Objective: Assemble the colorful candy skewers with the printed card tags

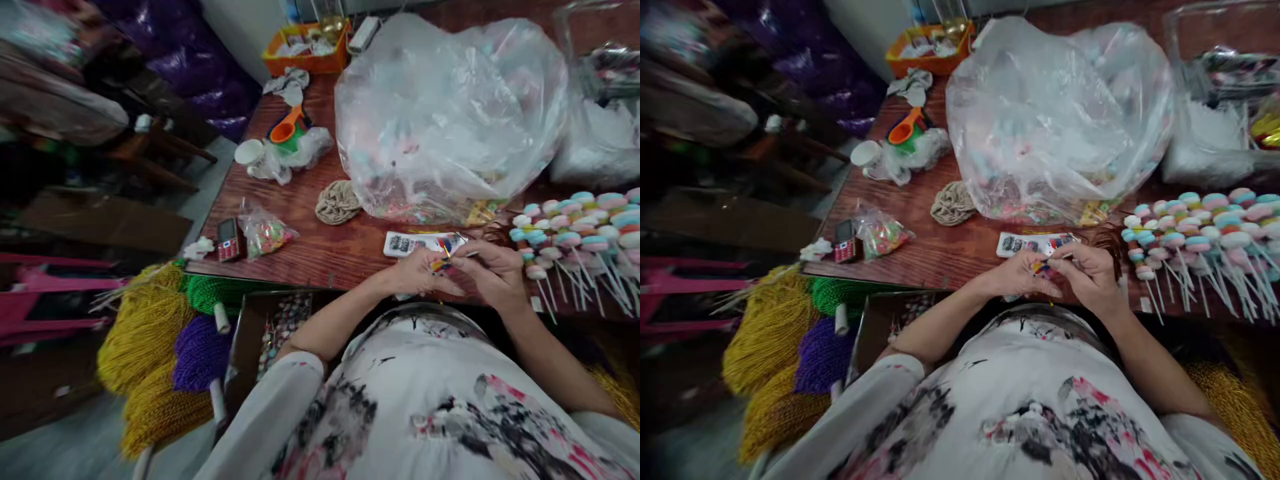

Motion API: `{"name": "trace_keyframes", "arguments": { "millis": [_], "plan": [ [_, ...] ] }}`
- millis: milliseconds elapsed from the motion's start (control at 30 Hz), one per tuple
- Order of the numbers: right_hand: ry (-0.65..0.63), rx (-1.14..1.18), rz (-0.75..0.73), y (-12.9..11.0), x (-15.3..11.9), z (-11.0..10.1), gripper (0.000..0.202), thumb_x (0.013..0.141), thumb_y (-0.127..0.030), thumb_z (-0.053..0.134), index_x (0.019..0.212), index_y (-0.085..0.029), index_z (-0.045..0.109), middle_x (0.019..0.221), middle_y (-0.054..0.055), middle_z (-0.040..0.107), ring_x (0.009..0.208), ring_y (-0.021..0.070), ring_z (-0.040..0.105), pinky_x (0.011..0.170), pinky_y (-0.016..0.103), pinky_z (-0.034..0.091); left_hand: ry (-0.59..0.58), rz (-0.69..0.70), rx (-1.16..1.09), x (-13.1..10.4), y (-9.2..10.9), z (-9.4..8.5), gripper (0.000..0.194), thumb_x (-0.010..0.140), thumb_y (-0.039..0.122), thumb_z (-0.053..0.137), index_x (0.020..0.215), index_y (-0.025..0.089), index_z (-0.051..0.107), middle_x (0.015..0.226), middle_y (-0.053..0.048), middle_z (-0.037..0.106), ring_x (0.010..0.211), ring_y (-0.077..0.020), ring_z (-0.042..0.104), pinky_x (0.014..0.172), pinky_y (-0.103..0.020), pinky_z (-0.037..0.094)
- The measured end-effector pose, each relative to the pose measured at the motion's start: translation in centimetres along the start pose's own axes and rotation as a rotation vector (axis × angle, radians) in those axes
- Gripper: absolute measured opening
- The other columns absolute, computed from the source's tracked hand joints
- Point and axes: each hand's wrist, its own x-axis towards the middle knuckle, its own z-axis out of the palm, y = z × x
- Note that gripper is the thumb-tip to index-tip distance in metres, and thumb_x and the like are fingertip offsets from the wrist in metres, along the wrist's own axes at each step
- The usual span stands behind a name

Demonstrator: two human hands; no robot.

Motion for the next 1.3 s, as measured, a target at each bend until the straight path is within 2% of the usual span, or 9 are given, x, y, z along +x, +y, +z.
{"name": "trace_keyframes", "arguments": {
  "millis": [200,300,467,633,833,1067,1200,1233,1300],
  "plan": [
    [0.011,0.146,-0.016,-0.2,1.2,-0.3,0.005,0.079,-0.019,0.071,0.078,-0.023,0.071,0.076,0.000,0.067,0.074,0.0145,0.061,0.070,0.029,0.048,-0.001,0.021,-0.169,-1.1,1.5,-1.7,0.049,0.068,0.054,0.076,0.093,0.013,0.067,0.084,-0.002,0.063,0.070,-0.0066,0.054,0.062,-0.018,0.042],
    [0.029,0.162,-0.022,-0.5,1.9,-0.7,0.006,0.077,-0.018,0.073,0.076,-0.024,0.072,0.074,-0.001,0.066,0.072,0.0145,0.060,0.067,0.029,0.047,0.041,-0.061,-0.168,-1.4,1.2,-1.9,0.051,0.071,0.060,0.071,0.085,0.010,0.069,0.071,-0.002,0.063,0.058,-0.0056,0.052,0.053,-0.017,0.039],
    [0.024,0.036,-0.063,0.1,1.9,0.2,0.005,0.078,-0.021,0.071,0.074,-0.022,0.070,0.072,-0.001,0.064,0.069,0.0133,0.059,0.066,0.028,0.045,0.238,-0.036,-0.272,-0.8,-0.7,-0.2,0.053,0.066,0.062,0.074,0.074,0.010,0.066,0.054,0.002,0.057,0.043,-0.0041,0.045,0.042,-0.016,0.034],
    [0.106,0.168,0.136,1.4,0.5,1.1,0.019,0.083,-0.035,0.065,0.098,-0.023,0.070,0.091,0.002,0.069,0.076,0.0152,0.062,0.069,0.030,0.050,0.485,0.044,-0.309,-0.2,-1.4,0.8,0.050,0.071,0.061,0.070,0.073,0.012,0.062,0.055,0.002,0.057,0.042,-0.0035,0.045,0.039,-0.015,0.031],
    [0.057,-0.086,0.066,0.2,0.2,1.8,0.016,0.075,-0.025,0.072,0.063,-0.018,0.063,0.060,-0.002,0.061,0.056,0.0107,0.053,0.056,0.025,0.041,0.305,-0.008,-0.176,-0.5,-1.1,0.7,0.056,0.076,0.069,0.058,0.073,0.013,0.057,0.056,0.003,0.054,0.044,-0.0038,0.045,0.042,-0.015,0.033],
    [-0.084,0.220,0.276,1.4,0.4,2.8,0.027,0.082,-0.040,0.066,0.067,-0.020,0.060,0.057,-0.002,0.061,0.050,0.0125,0.055,0.049,0.026,0.045,-0.006,-0.035,-0.220,-2.0,-0.9,-1.1,0.051,0.081,0.062,0.059,0.083,0.012,0.062,0.069,-0.001,0.061,0.058,-0.0052,0.051,0.053,-0.016,0.039],
    [0.171,-0.278,-0.061,1.2,0.6,1.6,0.021,0.083,-0.034,0.066,0.100,-0.022,0.066,0.097,0.006,0.069,0.085,0.0198,0.065,0.076,0.036,0.052,0.027,-0.080,-0.434,-2.3,-1.6,-1.4,0.044,0.075,0.052,0.070,0.069,0.013,0.052,0.061,0.002,0.055,0.047,-0.0041,0.044,0.048,-0.019,0.034],
    [0.146,-0.448,-0.207,0.7,0.6,1.1,0.029,0.082,-0.031,0.067,0.111,-0.024,0.064,0.114,0.008,0.067,0.102,0.0234,0.063,0.088,0.040,0.050,0.037,-0.091,-0.462,-2.4,-1.7,-1.4,0.043,0.074,0.050,0.071,0.068,0.013,0.051,0.060,0.002,0.055,0.047,-0.0043,0.044,0.047,-0.019,0.033],
    [-0.094,-0.714,-0.467,-0.5,0.5,0.0,0.037,0.082,-0.025,0.067,0.119,-0.030,0.062,0.127,0.007,0.064,0.122,0.0280,0.054,0.105,0.050,0.037,0.004,-0.121,-0.497,-2.6,-1.9,-1.2,0.041,0.070,0.047,0.076,0.069,0.012,0.054,0.061,0.001,0.056,0.049,-0.0059,0.047,0.048,-0.020,0.034]
  ]
}}
